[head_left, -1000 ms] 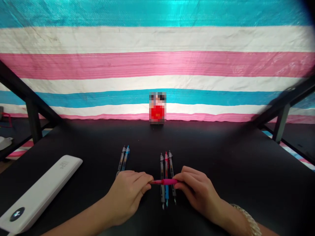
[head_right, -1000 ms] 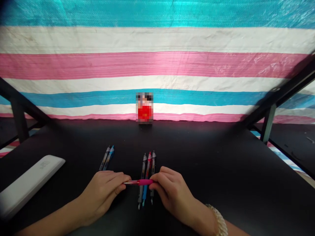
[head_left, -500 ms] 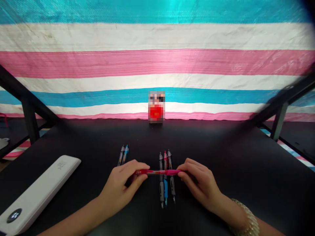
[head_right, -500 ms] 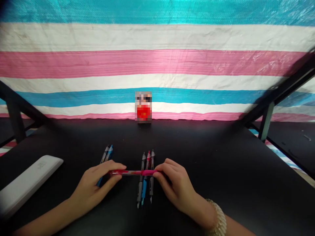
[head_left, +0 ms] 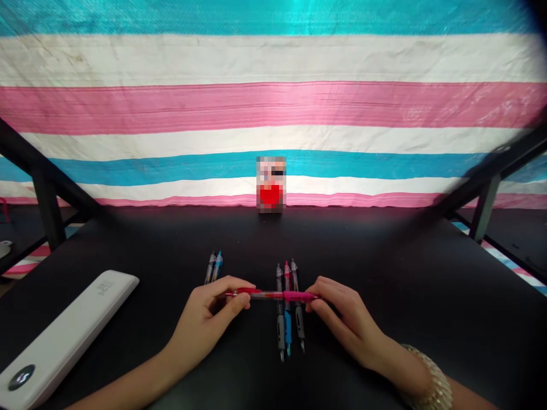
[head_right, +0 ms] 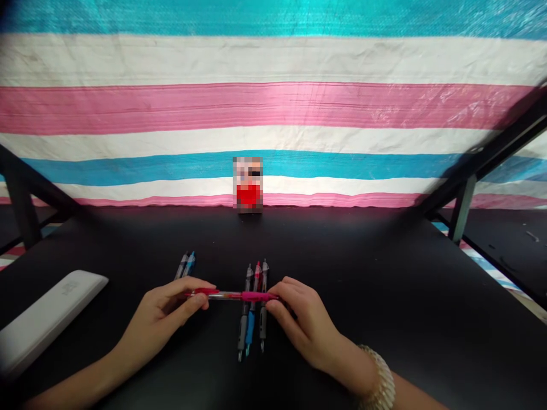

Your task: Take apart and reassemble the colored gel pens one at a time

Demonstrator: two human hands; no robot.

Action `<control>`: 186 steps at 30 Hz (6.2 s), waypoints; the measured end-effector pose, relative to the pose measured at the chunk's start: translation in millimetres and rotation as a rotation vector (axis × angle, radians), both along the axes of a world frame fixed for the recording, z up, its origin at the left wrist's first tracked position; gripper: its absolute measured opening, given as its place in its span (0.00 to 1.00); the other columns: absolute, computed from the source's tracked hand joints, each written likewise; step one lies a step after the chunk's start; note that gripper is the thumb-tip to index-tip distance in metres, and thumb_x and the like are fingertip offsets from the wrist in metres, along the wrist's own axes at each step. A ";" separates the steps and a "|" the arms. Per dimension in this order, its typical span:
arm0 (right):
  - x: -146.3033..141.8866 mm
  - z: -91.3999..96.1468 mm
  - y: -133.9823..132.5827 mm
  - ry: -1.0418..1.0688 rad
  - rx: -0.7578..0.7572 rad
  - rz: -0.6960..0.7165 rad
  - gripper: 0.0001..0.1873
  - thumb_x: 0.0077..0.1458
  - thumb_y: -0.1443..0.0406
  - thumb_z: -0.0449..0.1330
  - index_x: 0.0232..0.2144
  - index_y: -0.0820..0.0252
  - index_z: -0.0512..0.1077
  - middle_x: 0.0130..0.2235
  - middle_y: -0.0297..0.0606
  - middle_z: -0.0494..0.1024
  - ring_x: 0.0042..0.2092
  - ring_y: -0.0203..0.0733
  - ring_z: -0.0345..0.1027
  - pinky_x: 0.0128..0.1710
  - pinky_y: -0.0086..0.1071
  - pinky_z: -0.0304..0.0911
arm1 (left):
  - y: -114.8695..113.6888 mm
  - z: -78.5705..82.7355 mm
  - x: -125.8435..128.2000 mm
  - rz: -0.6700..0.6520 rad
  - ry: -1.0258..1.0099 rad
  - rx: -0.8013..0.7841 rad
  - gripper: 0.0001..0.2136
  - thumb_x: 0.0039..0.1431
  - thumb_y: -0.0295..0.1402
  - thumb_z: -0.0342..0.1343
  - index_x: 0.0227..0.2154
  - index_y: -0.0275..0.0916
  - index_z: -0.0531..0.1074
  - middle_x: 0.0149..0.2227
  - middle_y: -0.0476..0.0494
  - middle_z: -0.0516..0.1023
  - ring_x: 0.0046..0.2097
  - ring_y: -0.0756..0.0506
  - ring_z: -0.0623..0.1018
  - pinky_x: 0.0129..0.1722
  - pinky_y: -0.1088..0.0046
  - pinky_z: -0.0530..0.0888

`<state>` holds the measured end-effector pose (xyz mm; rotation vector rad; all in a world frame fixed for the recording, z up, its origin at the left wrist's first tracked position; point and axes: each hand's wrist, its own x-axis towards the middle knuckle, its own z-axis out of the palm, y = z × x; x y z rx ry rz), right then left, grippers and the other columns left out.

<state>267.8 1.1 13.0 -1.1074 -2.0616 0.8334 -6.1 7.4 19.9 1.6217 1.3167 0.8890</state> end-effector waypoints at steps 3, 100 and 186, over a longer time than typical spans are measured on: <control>-1.7 1.7 -0.5 0.039 -0.057 -0.039 0.15 0.70 0.63 0.50 0.30 0.58 0.69 0.29 0.33 0.70 0.29 0.38 0.63 0.30 0.31 0.60 | 0.0 -0.3 0.1 -0.005 -0.008 -0.016 0.08 0.60 0.37 0.59 0.36 0.41 0.82 0.26 0.48 0.80 0.25 0.50 0.74 0.24 0.79 0.68; 16.3 -21.5 3.7 0.718 -0.325 -0.253 0.07 0.55 0.69 0.65 0.31 0.56 0.70 0.26 0.29 0.74 0.26 0.35 0.63 0.26 0.27 0.58 | -1.3 -6.1 -4.8 0.124 -0.261 0.047 0.06 0.64 0.36 0.58 0.37 0.39 0.76 0.26 0.49 0.77 0.22 0.53 0.69 0.23 0.78 0.69; 4.1 -15.1 2.9 0.029 0.082 -0.023 0.06 0.68 0.65 0.55 0.36 0.55 0.70 0.31 0.34 0.74 0.30 0.39 0.68 0.31 0.31 0.63 | -3.1 -7.6 2.7 -0.056 -0.287 -0.144 0.10 0.62 0.40 0.60 0.34 0.37 0.74 0.27 0.44 0.81 0.21 0.52 0.69 0.22 0.77 0.67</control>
